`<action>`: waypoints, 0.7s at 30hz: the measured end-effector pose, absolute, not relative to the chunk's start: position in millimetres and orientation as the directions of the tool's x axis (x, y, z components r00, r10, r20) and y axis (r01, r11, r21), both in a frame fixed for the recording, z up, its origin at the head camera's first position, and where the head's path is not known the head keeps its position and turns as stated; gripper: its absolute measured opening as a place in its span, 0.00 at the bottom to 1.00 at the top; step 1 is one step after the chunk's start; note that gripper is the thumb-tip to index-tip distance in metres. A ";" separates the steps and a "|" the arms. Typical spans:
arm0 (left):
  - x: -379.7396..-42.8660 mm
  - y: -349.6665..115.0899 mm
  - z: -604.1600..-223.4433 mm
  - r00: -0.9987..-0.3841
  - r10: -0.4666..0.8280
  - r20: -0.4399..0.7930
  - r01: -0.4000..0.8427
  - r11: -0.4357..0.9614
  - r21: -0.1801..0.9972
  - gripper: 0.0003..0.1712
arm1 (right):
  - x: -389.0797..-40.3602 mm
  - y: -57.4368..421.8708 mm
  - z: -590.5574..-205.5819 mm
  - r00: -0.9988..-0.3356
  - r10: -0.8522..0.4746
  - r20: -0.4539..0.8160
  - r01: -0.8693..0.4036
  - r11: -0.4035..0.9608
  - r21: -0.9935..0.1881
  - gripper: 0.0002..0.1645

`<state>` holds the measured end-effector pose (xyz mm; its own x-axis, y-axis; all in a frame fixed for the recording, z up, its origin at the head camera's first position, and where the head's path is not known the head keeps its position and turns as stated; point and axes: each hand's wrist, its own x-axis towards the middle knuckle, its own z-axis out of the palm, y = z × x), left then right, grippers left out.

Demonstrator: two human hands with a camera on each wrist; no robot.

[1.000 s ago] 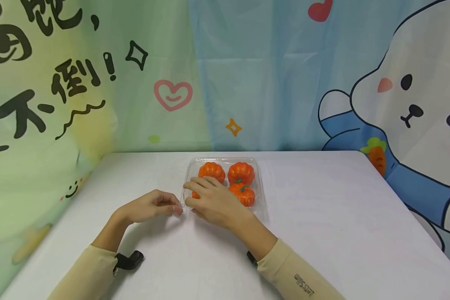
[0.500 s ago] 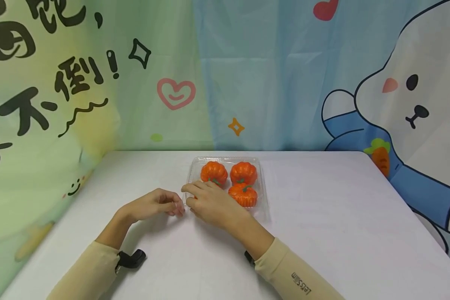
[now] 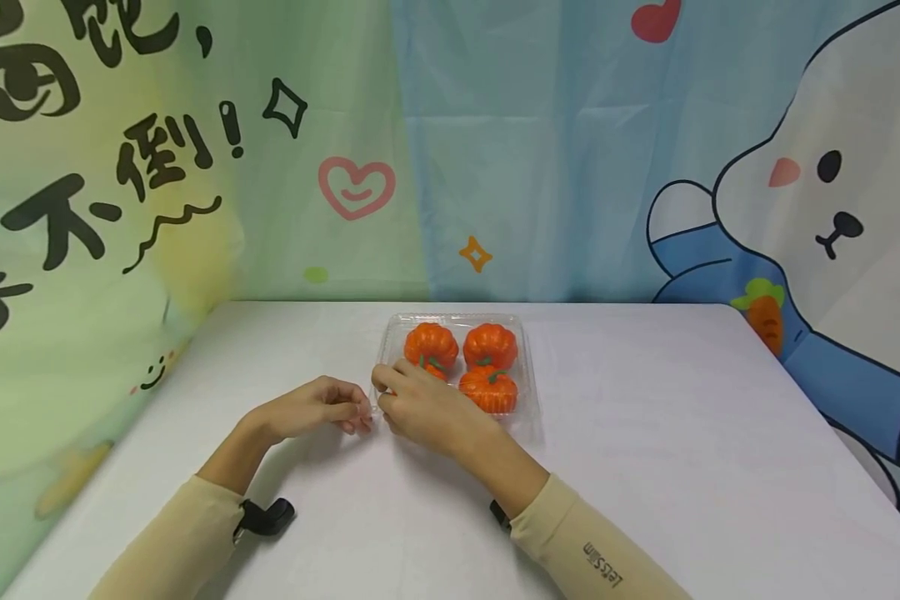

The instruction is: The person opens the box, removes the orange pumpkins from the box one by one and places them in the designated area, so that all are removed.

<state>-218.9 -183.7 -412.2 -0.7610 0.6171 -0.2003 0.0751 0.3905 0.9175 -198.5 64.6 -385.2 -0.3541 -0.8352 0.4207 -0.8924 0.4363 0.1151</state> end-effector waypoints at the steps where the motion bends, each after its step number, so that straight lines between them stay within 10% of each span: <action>1: -219.6 -183.3 -412.6 -0.759 0.620 -0.199 0.079 0.391 0.917 0.11 | -198.8 64.4 -386.0 -0.352 -0.834 0.425 -0.889 0.440 0.126 0.03; 21: -219.4 -179.8 -417.8 -0.772 0.597 -0.219 0.000 0.344 0.939 0.11 | -205.0 63.8 -397.4 -0.290 -0.869 0.401 -0.847 0.428 0.315 0.07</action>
<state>-219.4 -179.8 -417.8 -0.7716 0.5973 -0.2188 0.0001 0.3440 0.9390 -205.0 63.8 -397.4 -0.2896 -0.8691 0.4010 -0.8472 0.4277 0.3152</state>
